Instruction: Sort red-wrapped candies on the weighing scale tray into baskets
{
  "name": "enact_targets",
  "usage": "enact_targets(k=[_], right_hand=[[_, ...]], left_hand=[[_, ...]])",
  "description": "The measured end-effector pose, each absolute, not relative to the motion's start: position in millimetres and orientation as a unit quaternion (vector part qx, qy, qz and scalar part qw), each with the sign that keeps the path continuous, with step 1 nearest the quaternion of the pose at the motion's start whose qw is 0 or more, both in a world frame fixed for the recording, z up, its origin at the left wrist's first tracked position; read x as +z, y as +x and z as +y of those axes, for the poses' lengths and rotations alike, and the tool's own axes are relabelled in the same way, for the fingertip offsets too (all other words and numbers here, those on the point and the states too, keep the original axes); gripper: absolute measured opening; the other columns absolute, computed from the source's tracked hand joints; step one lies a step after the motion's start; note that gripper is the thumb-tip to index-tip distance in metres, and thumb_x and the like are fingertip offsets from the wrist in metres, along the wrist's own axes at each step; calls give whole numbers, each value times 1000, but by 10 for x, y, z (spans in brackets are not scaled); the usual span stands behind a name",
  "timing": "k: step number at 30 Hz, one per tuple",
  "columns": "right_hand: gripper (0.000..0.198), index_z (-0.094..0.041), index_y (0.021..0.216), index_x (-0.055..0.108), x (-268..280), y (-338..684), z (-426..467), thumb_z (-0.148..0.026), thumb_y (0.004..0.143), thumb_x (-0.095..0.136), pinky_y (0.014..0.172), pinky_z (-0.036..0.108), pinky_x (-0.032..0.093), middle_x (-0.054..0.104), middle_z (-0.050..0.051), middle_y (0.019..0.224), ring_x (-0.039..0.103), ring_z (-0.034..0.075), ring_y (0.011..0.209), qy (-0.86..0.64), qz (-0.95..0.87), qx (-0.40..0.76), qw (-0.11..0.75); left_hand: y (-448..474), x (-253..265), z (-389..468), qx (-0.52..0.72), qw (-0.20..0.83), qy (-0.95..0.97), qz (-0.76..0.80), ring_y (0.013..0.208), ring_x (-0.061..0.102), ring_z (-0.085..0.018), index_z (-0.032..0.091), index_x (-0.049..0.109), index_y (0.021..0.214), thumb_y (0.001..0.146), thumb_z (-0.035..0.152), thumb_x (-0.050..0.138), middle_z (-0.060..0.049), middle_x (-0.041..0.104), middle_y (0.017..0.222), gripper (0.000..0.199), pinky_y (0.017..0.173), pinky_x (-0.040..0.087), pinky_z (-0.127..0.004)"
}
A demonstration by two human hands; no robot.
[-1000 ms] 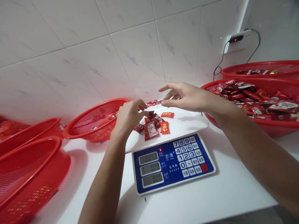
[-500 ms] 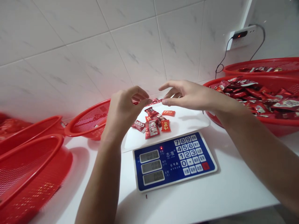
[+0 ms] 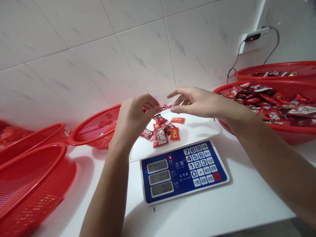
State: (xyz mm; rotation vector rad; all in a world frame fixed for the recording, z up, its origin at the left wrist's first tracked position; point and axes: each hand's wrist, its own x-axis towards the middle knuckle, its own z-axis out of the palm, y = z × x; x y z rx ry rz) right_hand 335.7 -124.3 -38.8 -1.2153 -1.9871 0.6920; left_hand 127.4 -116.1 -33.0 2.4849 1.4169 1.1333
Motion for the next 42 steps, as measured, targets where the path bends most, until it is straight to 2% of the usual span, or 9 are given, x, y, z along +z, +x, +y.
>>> enact_targets(k=[8,13,16,19,21,24,28,34,42], right_hand=[[44,-11,127,67,-731,3308,-917,-27,87,63,93,38,48,66,16,126,64,26,109,-490,-814,203,237],[34,-12,114,74,-710,3337,-933,-26,87,60,86,40,49,70,18,115,64,30,106,-519,-827,128,173],[38,-17,122,71,-505,3555,-1076,-24,86,62,82,38,49,70,14,114,65,28,102,-571,-792,65,207],[33,-20,120,70,-282,3894,-1275,-26,89,59,76,37,47,72,11,109,66,24,91,-641,-718,-1,272],[32,-21,118,69,-179,4124,-1378,-25,88,61,72,37,46,73,10,106,66,22,85,-685,-676,-20,272],[29,-25,111,69,-118,4371,-1433,-20,83,63,71,38,50,73,7,107,66,24,79,-735,-629,-21,253],[28,-25,114,66,-127,4366,-1408,-29,86,63,83,47,53,71,10,113,67,30,89,-723,-638,1,266],[42,-23,124,67,-165,3923,-1384,-35,84,66,79,39,53,71,7,111,68,23,89,-624,-739,91,238],[43,-23,127,66,-270,3703,-1313,-33,85,66,84,33,48,68,8,118,64,24,104,-585,-782,62,204]], left_hand=[[1149,-247,-1141,362,38,780,509,76,68,-19,26,71,77,80,29,74,0,75,80,4,69,53,-29],[1076,-171,-1213,392,33,782,483,83,69,-19,27,71,79,82,34,72,1,76,84,7,76,54,-29],[1057,-129,-1289,413,27,773,481,85,69,-19,27,71,79,82,32,72,1,75,84,6,77,55,-29],[1060,-103,-1353,431,21,768,474,86,69,-19,27,72,79,81,33,74,1,75,85,6,81,56,-30],[1068,-97,-1373,438,21,768,467,86,69,-19,27,72,80,81,34,75,1,75,85,7,82,55,-30],[1083,-103,-1377,437,21,773,459,85,69,-18,25,72,81,82,34,73,0,75,85,10,82,55,-28],[1112,-100,-1395,429,14,775,464,86,69,-16,24,72,82,83,35,72,1,76,85,11,81,54,-25],[1169,-81,-1453,426,14,774,469,84,69,-15,24,71,81,82,32,72,2,75,83,8,77,53,-23],[1192,-88,-1437,408,32,791,455,88,69,-17,24,73,86,85,37,69,0,76,87,14,82,54,-26]])
